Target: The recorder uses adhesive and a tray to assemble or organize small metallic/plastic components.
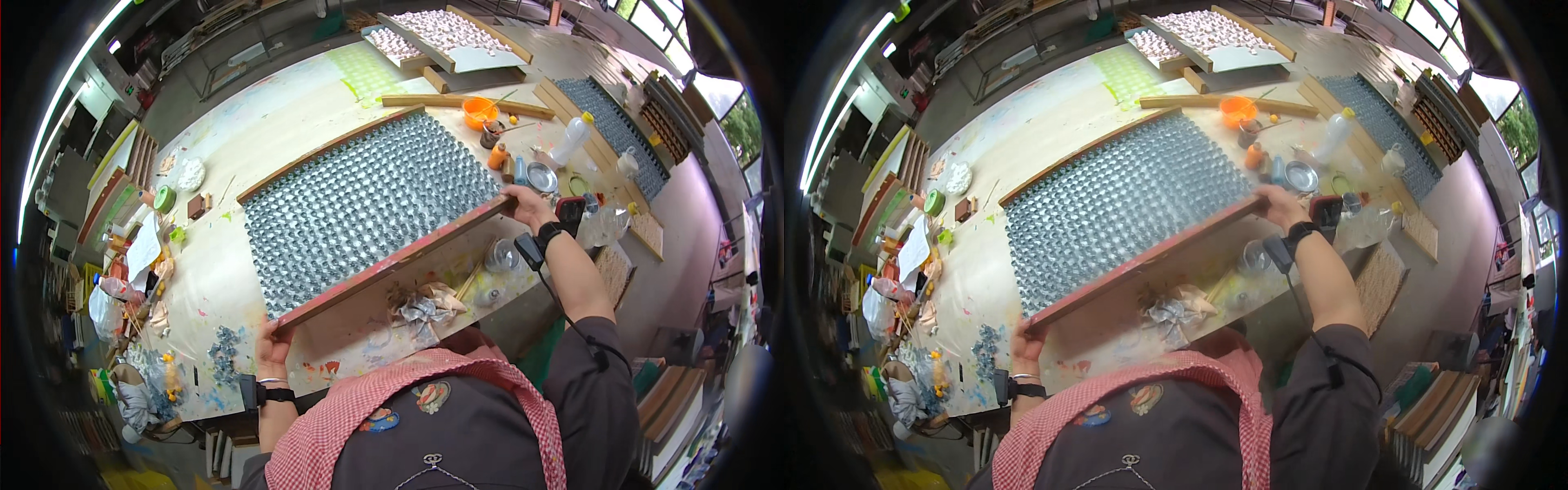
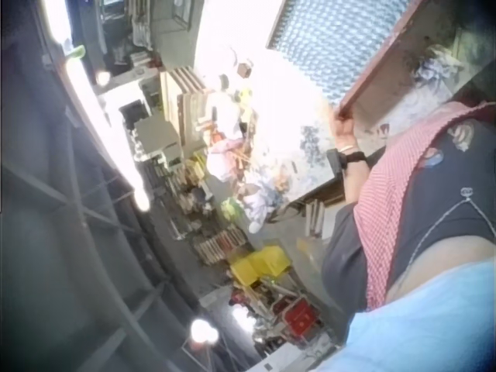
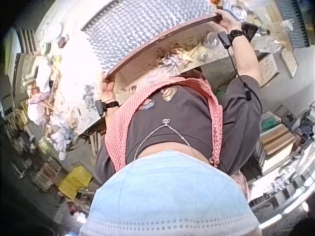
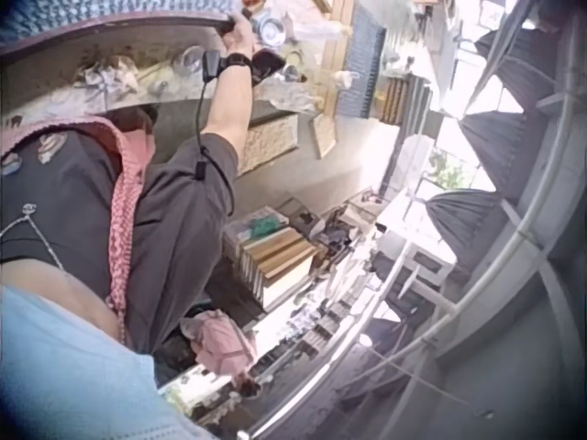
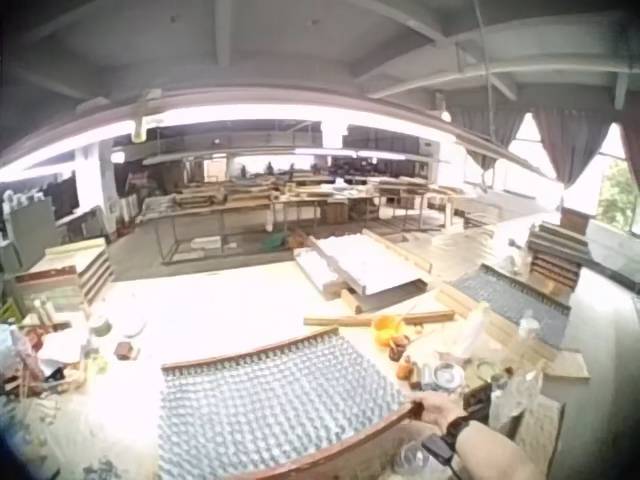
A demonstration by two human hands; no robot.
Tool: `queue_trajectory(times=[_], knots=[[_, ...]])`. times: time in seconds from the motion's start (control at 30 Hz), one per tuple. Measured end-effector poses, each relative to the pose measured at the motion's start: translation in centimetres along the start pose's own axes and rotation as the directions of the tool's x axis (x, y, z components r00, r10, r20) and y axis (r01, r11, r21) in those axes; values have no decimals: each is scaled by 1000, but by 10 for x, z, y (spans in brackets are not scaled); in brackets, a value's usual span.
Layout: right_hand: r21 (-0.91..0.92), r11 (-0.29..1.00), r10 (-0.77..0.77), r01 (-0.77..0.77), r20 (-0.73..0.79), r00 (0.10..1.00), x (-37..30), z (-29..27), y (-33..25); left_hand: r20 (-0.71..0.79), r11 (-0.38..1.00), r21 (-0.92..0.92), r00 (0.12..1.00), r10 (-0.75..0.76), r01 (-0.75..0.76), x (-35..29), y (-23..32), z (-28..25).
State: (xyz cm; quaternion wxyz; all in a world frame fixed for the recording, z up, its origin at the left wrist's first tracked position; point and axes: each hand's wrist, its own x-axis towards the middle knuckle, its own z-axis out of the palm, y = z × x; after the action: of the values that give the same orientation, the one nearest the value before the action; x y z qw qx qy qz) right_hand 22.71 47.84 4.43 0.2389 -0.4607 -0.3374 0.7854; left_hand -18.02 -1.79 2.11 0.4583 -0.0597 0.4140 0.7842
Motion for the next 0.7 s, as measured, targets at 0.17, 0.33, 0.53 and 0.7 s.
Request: queue_trajectory(times=[0.17, 0.33, 0.53, 0.7], knots=[[127, 991, -38, 41, -30, 999, -1, 19, 7, 2, 998, -9, 998, 61, -61, -12, 4, 2], [208, 972, -104, 105, -18, 994, -18, 17, 15, 68, 989, 27, 987, 143, -145, -30, 7, -1], [242, 943, -226, 227, -31, 974, -102, 67, -20, 275, 978, 87, 948, 157, -188, -68, 110, 13], [203, 905, -340, 374, -184, 922, -192, 72, -35, 427, 942, 214, 892, 147, -258, -90, 155, 56]])
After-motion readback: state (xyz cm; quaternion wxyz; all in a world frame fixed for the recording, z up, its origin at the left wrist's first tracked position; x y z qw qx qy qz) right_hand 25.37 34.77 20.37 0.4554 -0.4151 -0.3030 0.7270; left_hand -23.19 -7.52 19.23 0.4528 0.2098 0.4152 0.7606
